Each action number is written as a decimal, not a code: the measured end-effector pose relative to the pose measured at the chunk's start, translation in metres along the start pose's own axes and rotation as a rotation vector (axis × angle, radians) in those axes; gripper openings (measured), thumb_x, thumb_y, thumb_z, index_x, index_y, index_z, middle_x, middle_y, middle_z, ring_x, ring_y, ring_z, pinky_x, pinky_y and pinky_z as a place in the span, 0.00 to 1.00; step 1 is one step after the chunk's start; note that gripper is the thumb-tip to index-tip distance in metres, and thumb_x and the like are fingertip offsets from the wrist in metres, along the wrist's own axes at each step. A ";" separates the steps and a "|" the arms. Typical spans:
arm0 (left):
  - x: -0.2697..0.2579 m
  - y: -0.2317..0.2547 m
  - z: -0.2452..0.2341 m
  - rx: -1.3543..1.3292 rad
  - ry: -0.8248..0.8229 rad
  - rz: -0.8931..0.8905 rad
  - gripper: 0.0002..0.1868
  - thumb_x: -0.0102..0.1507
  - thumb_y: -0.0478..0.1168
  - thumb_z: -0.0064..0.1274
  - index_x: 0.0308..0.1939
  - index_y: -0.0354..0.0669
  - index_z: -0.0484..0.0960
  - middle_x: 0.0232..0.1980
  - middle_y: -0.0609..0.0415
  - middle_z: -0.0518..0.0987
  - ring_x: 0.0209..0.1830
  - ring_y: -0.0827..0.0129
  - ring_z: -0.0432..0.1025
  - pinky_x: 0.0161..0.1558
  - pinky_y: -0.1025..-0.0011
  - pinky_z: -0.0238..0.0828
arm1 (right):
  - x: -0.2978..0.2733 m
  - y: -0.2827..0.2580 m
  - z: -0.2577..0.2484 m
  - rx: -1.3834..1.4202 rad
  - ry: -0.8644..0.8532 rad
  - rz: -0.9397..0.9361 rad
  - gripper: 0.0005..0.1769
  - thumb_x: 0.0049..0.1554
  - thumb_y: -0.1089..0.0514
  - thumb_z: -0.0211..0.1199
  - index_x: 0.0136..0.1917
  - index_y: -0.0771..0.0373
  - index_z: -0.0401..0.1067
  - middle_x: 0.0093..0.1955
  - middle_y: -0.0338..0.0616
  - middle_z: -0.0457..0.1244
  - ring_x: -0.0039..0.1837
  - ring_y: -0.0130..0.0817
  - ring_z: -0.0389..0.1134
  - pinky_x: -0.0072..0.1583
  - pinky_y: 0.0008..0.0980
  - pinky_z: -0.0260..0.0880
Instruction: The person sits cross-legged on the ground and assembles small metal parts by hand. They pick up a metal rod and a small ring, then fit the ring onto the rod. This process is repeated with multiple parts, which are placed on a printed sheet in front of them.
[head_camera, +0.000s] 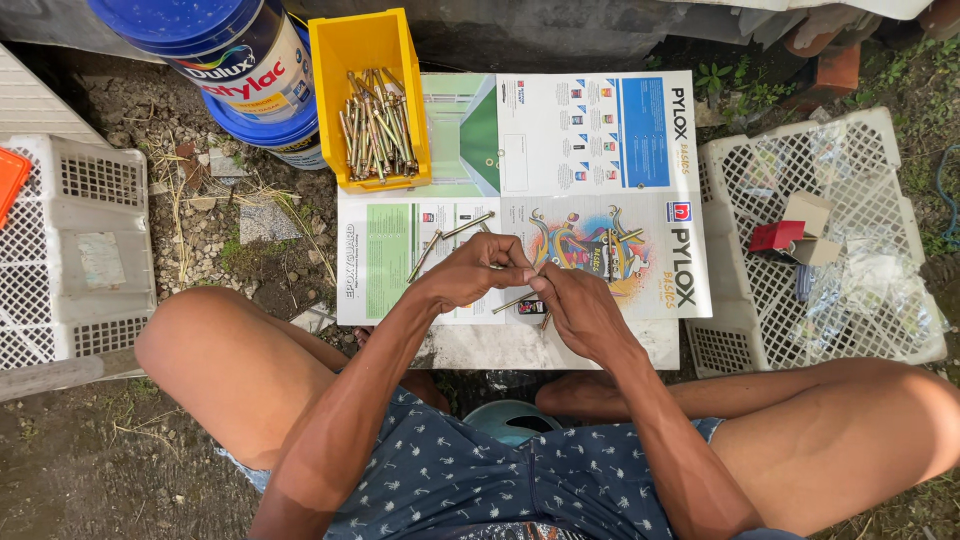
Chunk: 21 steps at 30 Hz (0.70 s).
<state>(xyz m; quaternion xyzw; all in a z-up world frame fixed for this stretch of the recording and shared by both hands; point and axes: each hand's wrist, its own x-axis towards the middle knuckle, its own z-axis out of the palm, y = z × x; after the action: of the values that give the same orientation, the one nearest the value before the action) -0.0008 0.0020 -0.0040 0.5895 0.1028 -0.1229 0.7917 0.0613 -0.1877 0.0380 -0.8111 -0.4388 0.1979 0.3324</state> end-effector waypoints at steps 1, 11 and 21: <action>-0.001 0.005 0.002 0.001 -0.003 0.000 0.07 0.57 0.36 0.61 0.35 0.36 0.81 0.25 0.54 0.74 0.26 0.78 0.62 0.31 0.80 0.60 | 0.000 0.010 0.008 -0.001 0.003 0.002 0.20 0.66 0.48 0.41 0.40 0.62 0.63 0.26 0.54 0.58 0.31 0.54 0.60 0.38 0.44 0.61; -0.003 0.015 0.009 -0.006 -0.007 -0.001 0.07 0.57 0.36 0.62 0.34 0.36 0.81 0.25 0.54 0.74 0.26 0.78 0.62 0.31 0.80 0.61 | -0.002 -0.001 -0.009 0.312 -0.062 0.145 0.16 0.65 0.51 0.46 0.41 0.62 0.64 0.25 0.51 0.59 0.28 0.41 0.56 0.37 0.39 0.57; -0.001 0.007 0.009 0.073 0.005 0.033 0.07 0.58 0.37 0.61 0.36 0.38 0.81 0.28 0.54 0.77 0.31 0.78 0.66 0.37 0.79 0.67 | 0.001 0.019 0.007 0.586 -0.084 0.298 0.31 0.68 0.47 0.36 0.27 0.58 0.62 0.19 0.39 0.51 0.26 0.29 0.46 0.34 0.29 0.51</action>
<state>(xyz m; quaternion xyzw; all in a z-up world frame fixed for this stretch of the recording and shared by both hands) 0.0002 -0.0048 0.0056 0.6199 0.0905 -0.1118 0.7714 0.0682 -0.1918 0.0196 -0.7275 -0.2530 0.3953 0.5005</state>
